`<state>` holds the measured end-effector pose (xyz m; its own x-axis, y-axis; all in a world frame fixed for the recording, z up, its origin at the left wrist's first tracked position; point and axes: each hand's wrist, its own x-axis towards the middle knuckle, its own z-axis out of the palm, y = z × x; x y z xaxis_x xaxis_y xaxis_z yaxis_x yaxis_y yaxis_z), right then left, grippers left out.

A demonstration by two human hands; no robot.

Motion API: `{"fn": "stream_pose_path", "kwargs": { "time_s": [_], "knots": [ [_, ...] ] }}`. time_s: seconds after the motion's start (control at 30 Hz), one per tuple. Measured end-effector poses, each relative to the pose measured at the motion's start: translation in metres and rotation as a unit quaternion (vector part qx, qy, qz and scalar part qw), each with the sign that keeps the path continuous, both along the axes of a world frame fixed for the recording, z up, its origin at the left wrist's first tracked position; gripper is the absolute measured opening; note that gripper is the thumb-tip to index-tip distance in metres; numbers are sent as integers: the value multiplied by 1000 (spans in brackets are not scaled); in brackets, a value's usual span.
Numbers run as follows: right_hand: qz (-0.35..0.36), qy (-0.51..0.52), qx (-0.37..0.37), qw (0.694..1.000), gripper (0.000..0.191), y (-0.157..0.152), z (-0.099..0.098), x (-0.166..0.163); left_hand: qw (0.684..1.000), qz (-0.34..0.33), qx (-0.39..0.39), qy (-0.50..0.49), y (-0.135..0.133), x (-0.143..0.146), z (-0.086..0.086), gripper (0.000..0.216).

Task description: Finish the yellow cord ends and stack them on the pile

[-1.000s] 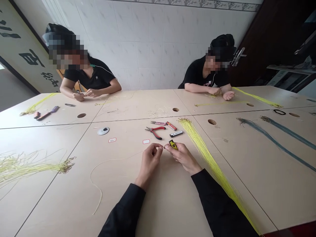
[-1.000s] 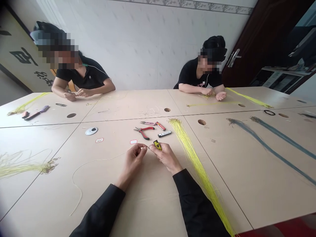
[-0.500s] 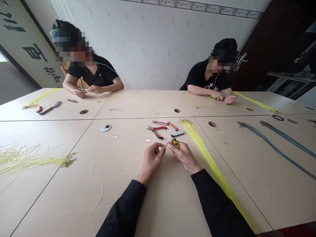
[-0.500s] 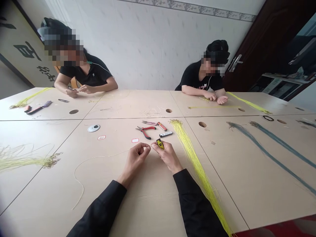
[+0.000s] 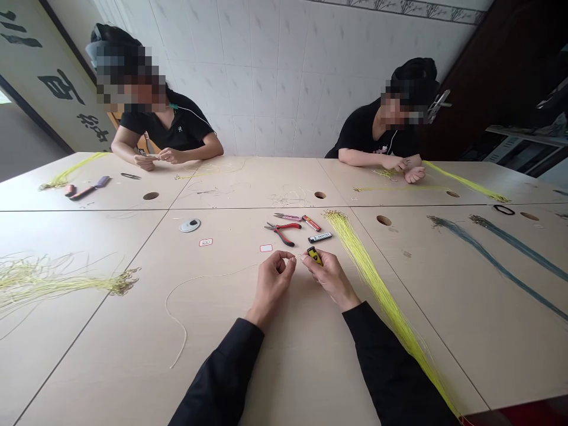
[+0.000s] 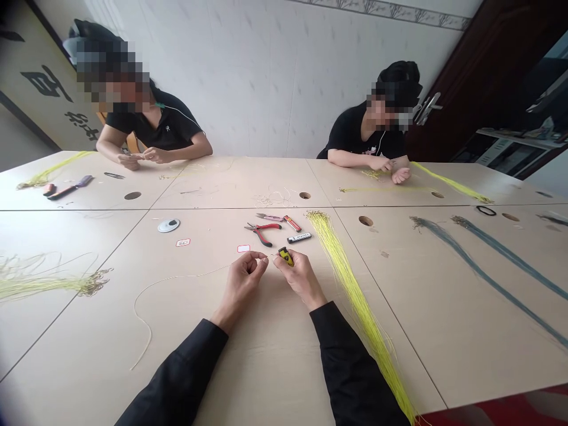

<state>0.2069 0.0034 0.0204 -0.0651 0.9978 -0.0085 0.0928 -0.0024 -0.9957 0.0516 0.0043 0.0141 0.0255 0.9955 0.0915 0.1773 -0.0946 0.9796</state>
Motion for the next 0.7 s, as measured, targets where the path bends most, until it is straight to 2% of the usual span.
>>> {"fn": "stream_pose_path", "kwargs": {
  "time_s": [0.27,0.5,0.7],
  "knots": [
    [-11,-39,14,999,32,0,-1,0,1000,-14,8,25,-1,1,3,29],
    [4,-62,19,998,28,2,-1,0,999,-27,19,39,-1,2,-1,26],
    [6,-48,17,999,26,2,-2,1,998,-25,25,44,-2,1,-1,26]
  ]
}}
